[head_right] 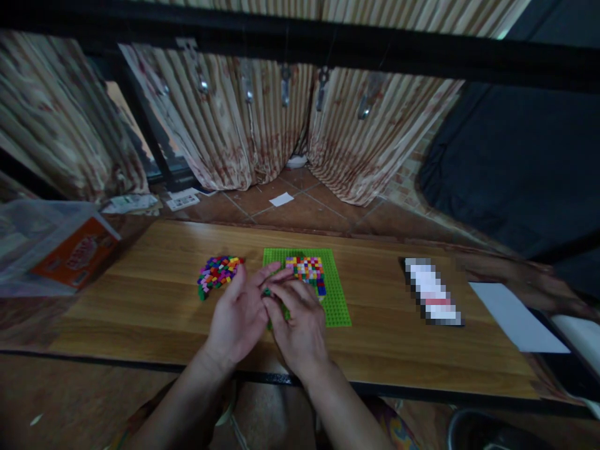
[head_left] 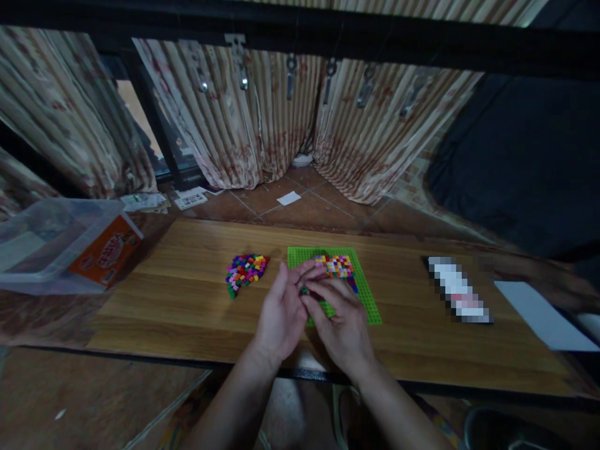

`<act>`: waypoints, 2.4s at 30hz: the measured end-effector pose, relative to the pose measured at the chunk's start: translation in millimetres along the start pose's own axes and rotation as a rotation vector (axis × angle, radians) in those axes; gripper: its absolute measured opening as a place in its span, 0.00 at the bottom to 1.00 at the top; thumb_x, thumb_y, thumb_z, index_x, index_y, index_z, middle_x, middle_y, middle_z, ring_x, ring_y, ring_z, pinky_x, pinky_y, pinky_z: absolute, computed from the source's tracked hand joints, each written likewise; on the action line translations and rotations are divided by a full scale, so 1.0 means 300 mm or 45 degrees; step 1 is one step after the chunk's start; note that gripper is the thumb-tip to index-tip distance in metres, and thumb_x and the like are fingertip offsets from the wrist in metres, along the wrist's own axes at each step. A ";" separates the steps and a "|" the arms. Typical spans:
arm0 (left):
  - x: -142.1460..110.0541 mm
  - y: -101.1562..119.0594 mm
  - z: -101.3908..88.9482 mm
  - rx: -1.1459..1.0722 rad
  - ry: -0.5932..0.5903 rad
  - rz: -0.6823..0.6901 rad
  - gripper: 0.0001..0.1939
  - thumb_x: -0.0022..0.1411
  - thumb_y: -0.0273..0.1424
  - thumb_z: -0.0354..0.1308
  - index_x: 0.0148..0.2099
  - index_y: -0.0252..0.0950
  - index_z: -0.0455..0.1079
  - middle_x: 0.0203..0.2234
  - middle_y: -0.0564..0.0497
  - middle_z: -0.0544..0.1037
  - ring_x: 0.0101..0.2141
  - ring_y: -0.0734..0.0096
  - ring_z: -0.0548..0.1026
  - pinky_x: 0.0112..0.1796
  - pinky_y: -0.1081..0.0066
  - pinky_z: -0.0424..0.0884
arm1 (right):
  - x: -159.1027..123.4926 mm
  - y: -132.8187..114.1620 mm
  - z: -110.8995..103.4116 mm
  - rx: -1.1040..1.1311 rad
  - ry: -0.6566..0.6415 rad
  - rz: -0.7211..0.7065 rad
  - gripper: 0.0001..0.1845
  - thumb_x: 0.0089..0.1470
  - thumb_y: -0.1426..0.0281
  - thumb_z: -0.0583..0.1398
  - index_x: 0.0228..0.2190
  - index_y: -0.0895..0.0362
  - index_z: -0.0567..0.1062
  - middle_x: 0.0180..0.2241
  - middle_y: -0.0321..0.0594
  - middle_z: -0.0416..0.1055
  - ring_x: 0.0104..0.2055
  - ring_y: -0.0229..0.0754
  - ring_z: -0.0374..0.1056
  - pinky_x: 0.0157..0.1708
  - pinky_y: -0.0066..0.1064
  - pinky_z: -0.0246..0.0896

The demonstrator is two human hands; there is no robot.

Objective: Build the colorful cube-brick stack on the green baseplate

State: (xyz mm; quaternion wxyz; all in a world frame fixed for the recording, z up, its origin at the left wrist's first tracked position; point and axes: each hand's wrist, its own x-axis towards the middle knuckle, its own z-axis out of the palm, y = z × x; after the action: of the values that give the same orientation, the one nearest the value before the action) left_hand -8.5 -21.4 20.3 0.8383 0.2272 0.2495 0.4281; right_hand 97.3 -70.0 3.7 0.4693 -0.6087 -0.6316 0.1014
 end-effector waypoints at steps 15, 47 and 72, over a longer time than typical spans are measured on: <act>0.033 0.005 -0.057 0.344 0.409 0.162 0.16 0.51 0.39 0.64 0.38 0.32 0.75 0.33 0.46 0.78 0.33 0.71 0.75 0.37 0.72 0.68 | 0.025 0.112 -0.096 0.569 0.366 0.482 0.05 0.47 0.67 0.65 0.29 0.54 0.78 0.29 0.35 0.77 0.32 0.39 0.72 0.35 0.32 0.68; 0.108 -0.137 -0.045 1.001 0.430 0.344 0.22 0.43 0.34 0.69 0.42 0.36 0.72 0.34 0.49 0.77 0.31 0.71 0.73 0.35 0.71 0.67 | 0.008 0.142 -0.081 -0.139 0.022 0.115 0.13 0.55 0.71 0.59 0.42 0.51 0.77 0.35 0.39 0.78 0.37 0.43 0.73 0.41 0.37 0.69; 0.125 -0.158 -0.034 1.107 0.422 0.422 0.25 0.47 0.34 0.66 0.48 0.32 0.68 0.42 0.44 0.76 0.40 0.65 0.75 0.42 0.65 0.69 | 0.014 0.275 -0.175 0.007 0.251 0.577 0.17 0.51 0.73 0.55 0.42 0.58 0.76 0.39 0.46 0.78 0.38 0.45 0.75 0.40 0.36 0.69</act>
State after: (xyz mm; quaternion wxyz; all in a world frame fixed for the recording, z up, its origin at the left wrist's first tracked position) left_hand 32.8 -13.6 -24.1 0.5357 0.5215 0.4956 0.4422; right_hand 191.3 -70.0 -23.6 0.4956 -0.7405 -0.4298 0.1460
